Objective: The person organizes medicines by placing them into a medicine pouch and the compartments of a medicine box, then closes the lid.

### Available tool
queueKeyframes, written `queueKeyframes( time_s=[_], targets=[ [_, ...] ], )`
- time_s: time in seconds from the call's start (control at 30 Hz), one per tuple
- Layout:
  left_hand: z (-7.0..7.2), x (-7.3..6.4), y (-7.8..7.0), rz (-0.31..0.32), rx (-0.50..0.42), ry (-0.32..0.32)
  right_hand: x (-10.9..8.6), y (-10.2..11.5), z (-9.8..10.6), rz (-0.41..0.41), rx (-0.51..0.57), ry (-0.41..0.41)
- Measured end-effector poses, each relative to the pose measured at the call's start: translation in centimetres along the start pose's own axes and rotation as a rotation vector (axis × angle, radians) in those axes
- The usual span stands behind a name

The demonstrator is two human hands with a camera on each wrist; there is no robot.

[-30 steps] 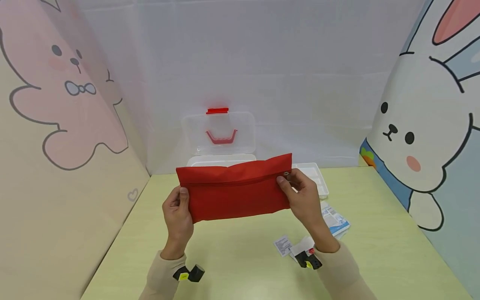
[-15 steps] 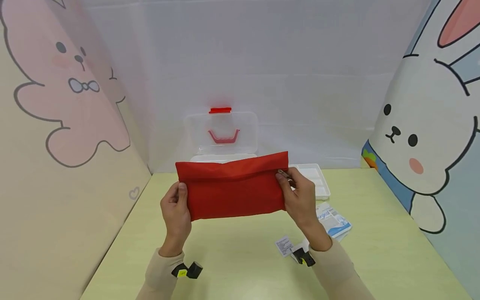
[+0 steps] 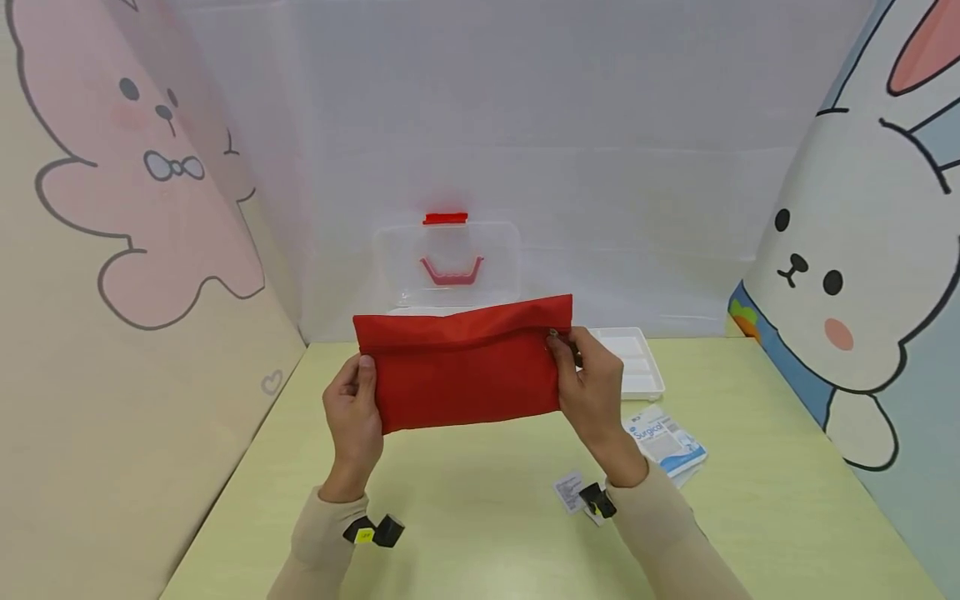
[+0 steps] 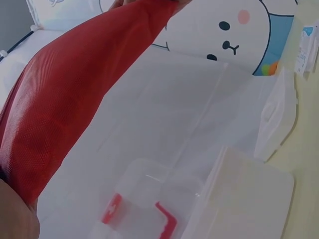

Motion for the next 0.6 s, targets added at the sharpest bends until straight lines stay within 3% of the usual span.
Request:
queueKeyframes(
  time_s=[0.23, 0.6],
  targets=[
    [0.3, 0.8, 1.0, 0.053, 0.011, 0.037, 0.8, -0.1, -0.8, 0.046, -0.042, 0.001],
    [1.1, 2.1, 3.4, 0.146, -0.085, 0.042, 2.9, 0.6, -2.4, 0.098, -0.08, 0.124]
  ],
)
Point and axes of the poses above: each hand's wrist, its own x-axis towards the middle knuckle, its own z-axis out of the back of the hand, y = z × x, the point moved 4 cm from there along x, towards the middle knuckle, and after that the axes turned 12 degrees about -z, right-handed, at the moved point
